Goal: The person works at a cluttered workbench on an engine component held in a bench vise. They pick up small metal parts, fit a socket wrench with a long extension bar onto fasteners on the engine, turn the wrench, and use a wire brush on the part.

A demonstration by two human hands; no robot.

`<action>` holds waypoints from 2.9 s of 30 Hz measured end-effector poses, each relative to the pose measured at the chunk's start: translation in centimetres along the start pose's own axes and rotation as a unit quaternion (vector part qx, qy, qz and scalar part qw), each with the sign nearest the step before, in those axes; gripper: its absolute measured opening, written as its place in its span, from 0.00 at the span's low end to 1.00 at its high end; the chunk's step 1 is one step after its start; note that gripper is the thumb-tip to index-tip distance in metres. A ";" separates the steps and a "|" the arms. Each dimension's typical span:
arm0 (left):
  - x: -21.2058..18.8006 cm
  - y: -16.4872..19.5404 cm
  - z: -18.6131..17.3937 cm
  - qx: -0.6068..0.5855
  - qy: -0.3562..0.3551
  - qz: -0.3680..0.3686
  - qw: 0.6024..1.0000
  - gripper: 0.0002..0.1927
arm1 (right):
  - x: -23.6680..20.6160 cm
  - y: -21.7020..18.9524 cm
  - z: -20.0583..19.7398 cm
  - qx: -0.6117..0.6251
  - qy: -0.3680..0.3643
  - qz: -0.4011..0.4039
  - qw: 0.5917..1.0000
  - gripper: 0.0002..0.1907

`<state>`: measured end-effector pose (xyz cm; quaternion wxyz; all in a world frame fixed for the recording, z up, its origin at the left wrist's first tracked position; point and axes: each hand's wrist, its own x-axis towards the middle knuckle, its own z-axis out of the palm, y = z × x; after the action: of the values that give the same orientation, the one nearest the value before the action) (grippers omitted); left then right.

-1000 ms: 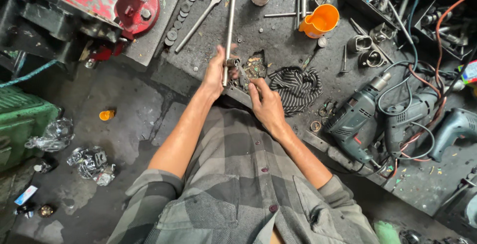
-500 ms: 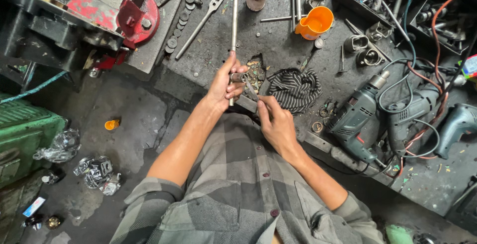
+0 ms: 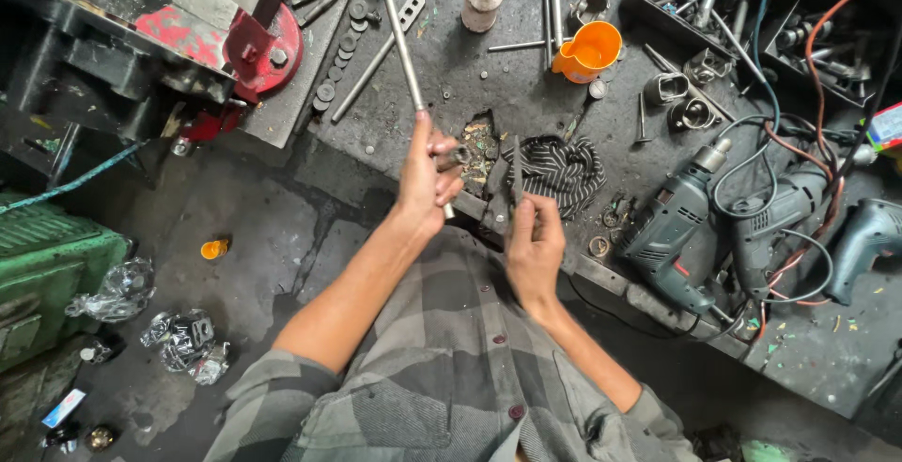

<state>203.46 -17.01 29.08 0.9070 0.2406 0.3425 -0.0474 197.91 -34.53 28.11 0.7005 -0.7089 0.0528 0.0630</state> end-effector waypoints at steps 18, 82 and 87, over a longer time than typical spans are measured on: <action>-2.6 1.7 1.7 0.127 -0.125 -0.060 0.982 0.23 | 1.8 -15.0 -2.7 -0.399 -0.211 -0.088 0.888 0.10; -3.6 0.7 1.2 0.109 0.022 -0.006 0.994 0.19 | -1.1 -9.7 1.5 -0.302 -0.089 -0.142 0.938 0.09; -2.4 1.6 0.4 -0.024 -0.044 0.026 0.998 0.17 | -1.5 -8.7 1.5 -0.246 -0.088 -0.077 0.962 0.08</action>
<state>202.27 -15.97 31.50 0.9277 0.2251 0.2969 -0.0259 197.78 -32.94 36.93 0.5090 -0.8529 -0.0812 0.0825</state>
